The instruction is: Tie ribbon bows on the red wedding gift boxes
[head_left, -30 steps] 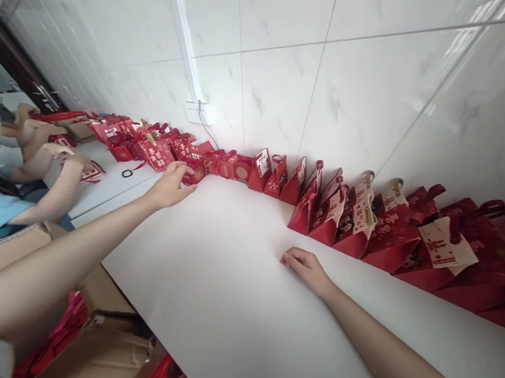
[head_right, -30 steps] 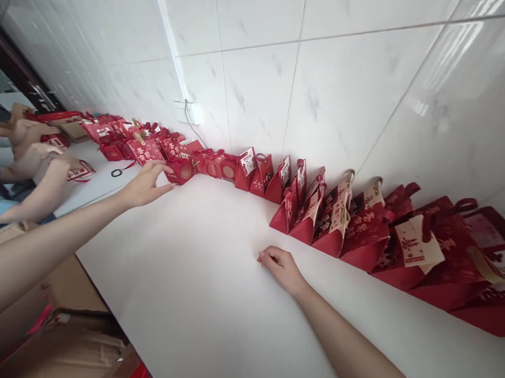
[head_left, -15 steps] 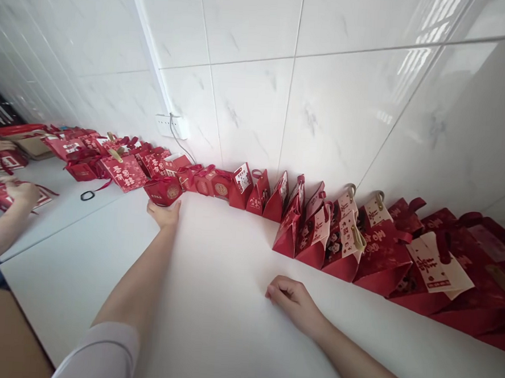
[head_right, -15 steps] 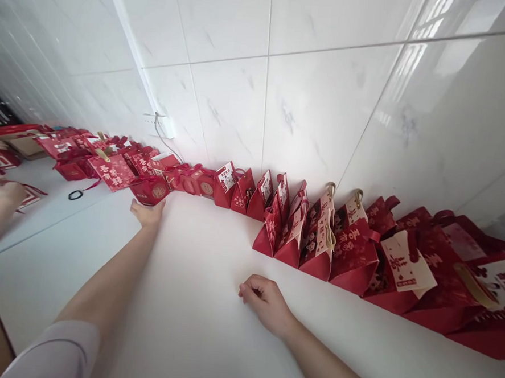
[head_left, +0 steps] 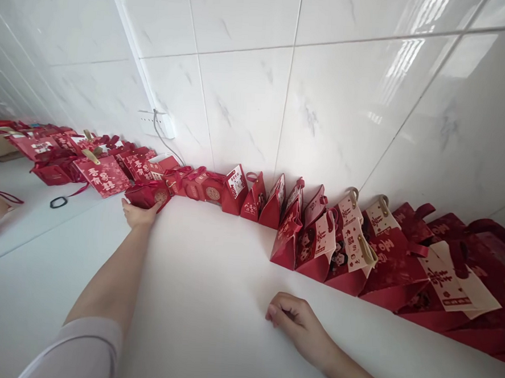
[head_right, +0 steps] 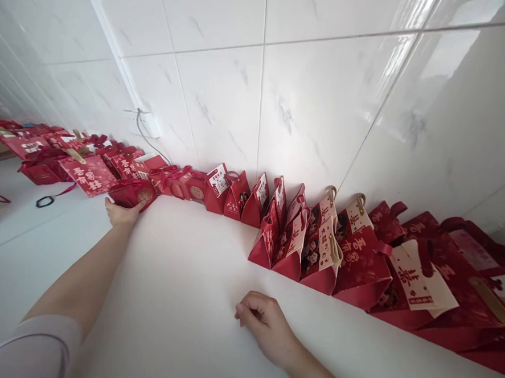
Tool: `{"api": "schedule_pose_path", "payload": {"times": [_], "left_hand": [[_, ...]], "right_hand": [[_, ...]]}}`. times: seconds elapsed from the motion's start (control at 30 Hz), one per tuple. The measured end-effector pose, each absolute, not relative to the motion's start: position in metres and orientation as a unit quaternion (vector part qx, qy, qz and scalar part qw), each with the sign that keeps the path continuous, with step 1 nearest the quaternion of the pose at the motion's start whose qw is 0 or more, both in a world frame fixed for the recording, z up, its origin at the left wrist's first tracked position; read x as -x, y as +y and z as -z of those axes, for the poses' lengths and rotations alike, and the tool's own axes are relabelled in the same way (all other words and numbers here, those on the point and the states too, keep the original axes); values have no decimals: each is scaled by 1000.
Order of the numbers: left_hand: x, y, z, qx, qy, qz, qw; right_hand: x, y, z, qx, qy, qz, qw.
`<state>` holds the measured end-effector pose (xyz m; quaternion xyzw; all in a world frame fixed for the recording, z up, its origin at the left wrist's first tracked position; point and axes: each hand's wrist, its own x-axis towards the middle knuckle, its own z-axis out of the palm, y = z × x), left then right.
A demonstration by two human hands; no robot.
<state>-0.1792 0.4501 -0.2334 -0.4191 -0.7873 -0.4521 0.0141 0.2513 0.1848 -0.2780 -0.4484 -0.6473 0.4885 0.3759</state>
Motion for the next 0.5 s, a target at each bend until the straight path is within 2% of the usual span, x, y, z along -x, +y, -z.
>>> {"api": "schedule_pose_path", "payload": {"times": [0.23,0.5], "left_hand": [[165,403,240,407,-816,411,13],[64,301,220,534,-798,278,32]], "right_hand": [[-250,184,276,441,-656,-478,384],[-251,183,280,433,-686,-423,404]]}}
